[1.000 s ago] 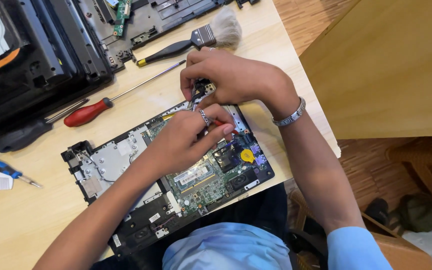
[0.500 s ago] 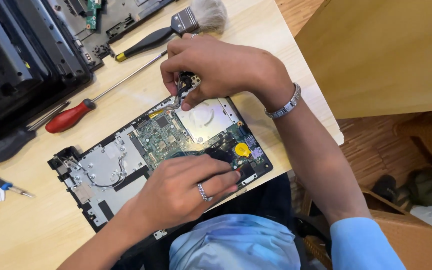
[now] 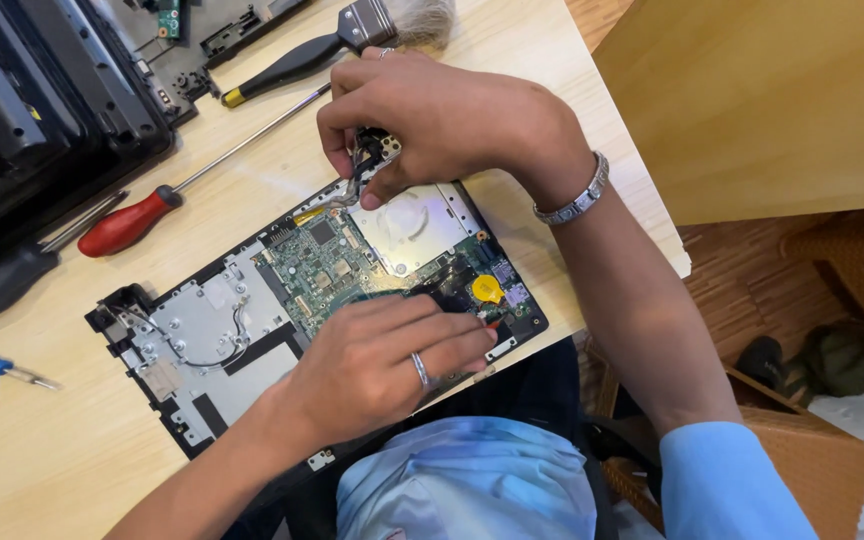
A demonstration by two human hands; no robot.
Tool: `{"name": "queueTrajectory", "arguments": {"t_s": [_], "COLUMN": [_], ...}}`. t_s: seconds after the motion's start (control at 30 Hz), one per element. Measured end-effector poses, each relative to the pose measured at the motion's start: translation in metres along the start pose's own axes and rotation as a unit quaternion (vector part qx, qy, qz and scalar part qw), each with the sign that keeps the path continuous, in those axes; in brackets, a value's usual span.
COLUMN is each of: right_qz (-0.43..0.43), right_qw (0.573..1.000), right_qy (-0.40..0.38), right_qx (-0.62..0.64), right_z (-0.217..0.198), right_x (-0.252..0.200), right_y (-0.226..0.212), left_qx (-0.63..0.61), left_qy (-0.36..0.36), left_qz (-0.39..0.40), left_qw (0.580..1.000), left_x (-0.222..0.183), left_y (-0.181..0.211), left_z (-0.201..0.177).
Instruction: Removing the motherboard and internal components from a laptop casing using manual tools.
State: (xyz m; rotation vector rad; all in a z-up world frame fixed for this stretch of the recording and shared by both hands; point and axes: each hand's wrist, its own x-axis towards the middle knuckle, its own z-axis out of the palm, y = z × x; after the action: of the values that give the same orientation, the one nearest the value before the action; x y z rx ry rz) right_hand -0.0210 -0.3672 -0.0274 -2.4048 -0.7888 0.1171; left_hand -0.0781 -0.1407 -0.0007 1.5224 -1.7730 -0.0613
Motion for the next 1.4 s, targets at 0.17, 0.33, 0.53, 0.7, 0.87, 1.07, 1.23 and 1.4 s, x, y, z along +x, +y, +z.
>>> {"name": "queueTrajectory", "arguments": {"t_s": [0.17, 0.33, 0.53, 0.7, 0.87, 1.07, 1.23, 1.4], "right_qz": [-0.003, -0.009, -0.028, 0.015, 0.081, 0.066, 0.066, 0.097], "right_qw": [1.0, 1.0, 0.999, 0.99, 0.98, 0.959, 0.956, 0.949], "right_qy": [0.007, 0.006, 0.02, 0.113, 0.083, 0.186, 0.203, 0.21], "right_qx": [-0.01, -0.006, 0.015, 0.088, 0.159, 0.205, 0.2, 0.217], "right_z": [0.002, -0.003, -0.032, -0.039, 0.007, 0.036, 0.04, 0.037], "right_x": [0.001, -0.001, -0.032, -0.107, -0.155, -0.162, -0.165, -0.164], "right_y": [-0.001, 0.001, -0.037, -0.09, -0.099, -0.105, -0.104, -0.11], "left_qx": [-0.084, -0.057, -0.012, -0.043, -0.038, -0.042, -0.047, -0.014], "left_qy": [0.002, -0.004, -0.091, -0.134, -0.165, -0.206, -0.189, -0.174], "left_qz": [-0.065, -0.075, -0.042, -0.033, -0.031, -0.035, -0.021, -0.024], "left_qw": [0.994, 0.996, 0.995, 0.99, 0.985, 0.977, 0.981, 0.984], "left_x": [0.016, 0.022, 0.033, 0.034, 0.035, 0.037, 0.039, 0.037], "left_y": [0.005, 0.003, -0.002, -0.012, -0.016, -0.017, -0.012, -0.006], "left_z": [0.002, 0.01, 0.003, 0.004, 0.004, 0.007, 0.007, 0.018]}}
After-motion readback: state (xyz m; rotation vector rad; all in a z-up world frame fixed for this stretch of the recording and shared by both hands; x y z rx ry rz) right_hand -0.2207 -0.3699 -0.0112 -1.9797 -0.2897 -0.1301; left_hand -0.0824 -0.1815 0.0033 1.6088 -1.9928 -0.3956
